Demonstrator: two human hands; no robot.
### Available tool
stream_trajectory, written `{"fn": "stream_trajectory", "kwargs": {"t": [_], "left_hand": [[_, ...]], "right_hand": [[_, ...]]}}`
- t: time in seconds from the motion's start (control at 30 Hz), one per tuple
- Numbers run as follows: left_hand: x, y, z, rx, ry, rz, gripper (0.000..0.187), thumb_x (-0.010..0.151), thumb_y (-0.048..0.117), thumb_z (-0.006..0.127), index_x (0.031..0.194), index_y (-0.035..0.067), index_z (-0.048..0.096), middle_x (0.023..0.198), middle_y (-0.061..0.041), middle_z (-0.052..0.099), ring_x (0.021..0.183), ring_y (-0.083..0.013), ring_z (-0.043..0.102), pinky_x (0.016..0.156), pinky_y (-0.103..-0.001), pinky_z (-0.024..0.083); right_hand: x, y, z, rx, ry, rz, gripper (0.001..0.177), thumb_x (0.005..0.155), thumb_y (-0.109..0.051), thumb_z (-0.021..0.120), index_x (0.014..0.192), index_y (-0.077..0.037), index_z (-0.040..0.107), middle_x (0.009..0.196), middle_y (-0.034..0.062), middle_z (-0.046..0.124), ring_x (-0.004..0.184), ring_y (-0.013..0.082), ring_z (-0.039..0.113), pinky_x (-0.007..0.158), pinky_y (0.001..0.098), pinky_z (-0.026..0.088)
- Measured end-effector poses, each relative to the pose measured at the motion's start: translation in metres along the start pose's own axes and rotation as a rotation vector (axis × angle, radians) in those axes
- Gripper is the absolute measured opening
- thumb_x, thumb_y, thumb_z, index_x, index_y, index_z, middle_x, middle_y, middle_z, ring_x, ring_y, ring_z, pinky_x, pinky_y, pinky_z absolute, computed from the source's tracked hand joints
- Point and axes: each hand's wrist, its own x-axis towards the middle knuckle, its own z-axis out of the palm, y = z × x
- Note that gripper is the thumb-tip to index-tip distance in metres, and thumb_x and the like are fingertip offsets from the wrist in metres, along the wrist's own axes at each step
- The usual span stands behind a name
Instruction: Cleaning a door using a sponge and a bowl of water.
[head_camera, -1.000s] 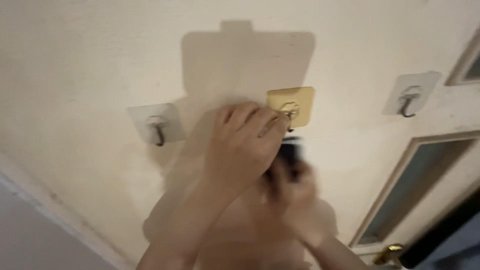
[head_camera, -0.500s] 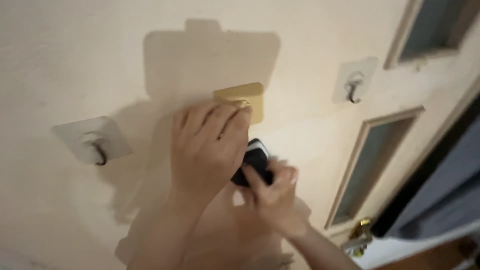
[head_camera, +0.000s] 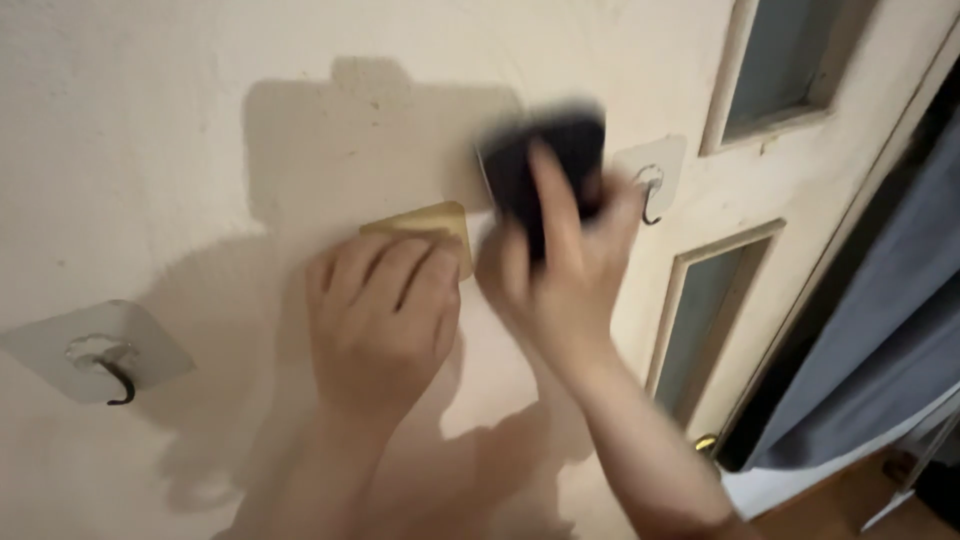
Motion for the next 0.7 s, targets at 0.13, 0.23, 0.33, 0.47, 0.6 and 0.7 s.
{"fn": "stream_trajectory", "kwargs": {"t": [0.13,0.23,0.33,0.47,0.6,0.7], "left_hand": [[-0.002,-0.005,-0.001,0.037,0.053,-0.038,0.018,0.095,0.007,0.075,0.113,0.009,0.073,0.11,-0.004,0.069,0.111,-0.0254,0.064,0.099,-0.043,0.046],[-0.004,-0.008,-0.002,0.07,0.058,-0.046,0.014,0.095,0.009,0.078,0.109,0.009,0.073,0.108,-0.004,0.068,0.109,-0.0258,0.064,0.097,-0.043,0.045],[-0.004,-0.005,-0.001,0.095,0.049,-0.049,0.013,0.097,0.011,0.077,0.11,0.009,0.074,0.111,-0.003,0.069,0.111,-0.0256,0.063,0.1,-0.042,0.045],[-0.01,0.003,0.001,0.228,0.044,-0.048,0.012,0.1,0.015,0.073,0.11,0.009,0.075,0.117,-0.005,0.069,0.112,-0.0262,0.063,0.101,-0.043,0.045],[-0.007,0.014,-0.001,0.464,0.096,-0.093,0.025,0.096,0.021,0.069,0.116,0.008,0.076,0.123,-0.007,0.069,0.113,-0.0264,0.063,0.101,-0.045,0.043],[-0.015,0.018,0.004,0.476,0.084,-0.068,0.026,0.092,0.019,0.069,0.114,0.008,0.077,0.121,-0.006,0.07,0.11,-0.0266,0.063,0.098,-0.047,0.043]], "right_hand": [[0.01,-0.01,0.004,-0.081,0.024,-0.076,0.057,0.092,-0.009,0.07,0.147,-0.007,0.056,0.119,0.0257,0.054,0.111,0.0411,0.05,0.098,0.0513,0.044],[-0.076,0.012,0.01,-0.074,-0.015,-0.097,0.063,0.084,-0.012,0.073,0.145,-0.008,0.057,0.113,0.0271,0.055,0.105,0.0424,0.05,0.09,0.0509,0.044],[-0.061,0.005,0.007,-0.092,-0.032,-0.087,0.063,0.08,-0.014,0.076,0.14,-0.009,0.06,0.111,0.0274,0.057,0.104,0.0424,0.052,0.09,0.0529,0.045],[0.008,-0.01,0.007,-0.108,-0.004,-0.12,0.063,0.086,-0.011,0.075,0.146,-0.01,0.058,0.117,0.0269,0.058,0.111,0.0437,0.053,0.098,0.0544,0.046],[-0.013,0.003,0.01,-0.088,-0.016,-0.053,0.061,0.091,-0.012,0.075,0.15,-0.011,0.058,0.121,0.0276,0.053,0.112,0.0413,0.051,0.097,0.052,0.047],[-0.055,0.024,0.007,-0.099,-0.032,-0.068,0.062,0.089,-0.011,0.073,0.149,-0.01,0.058,0.123,0.0279,0.05,0.113,0.0422,0.049,0.096,0.0519,0.046]]}}
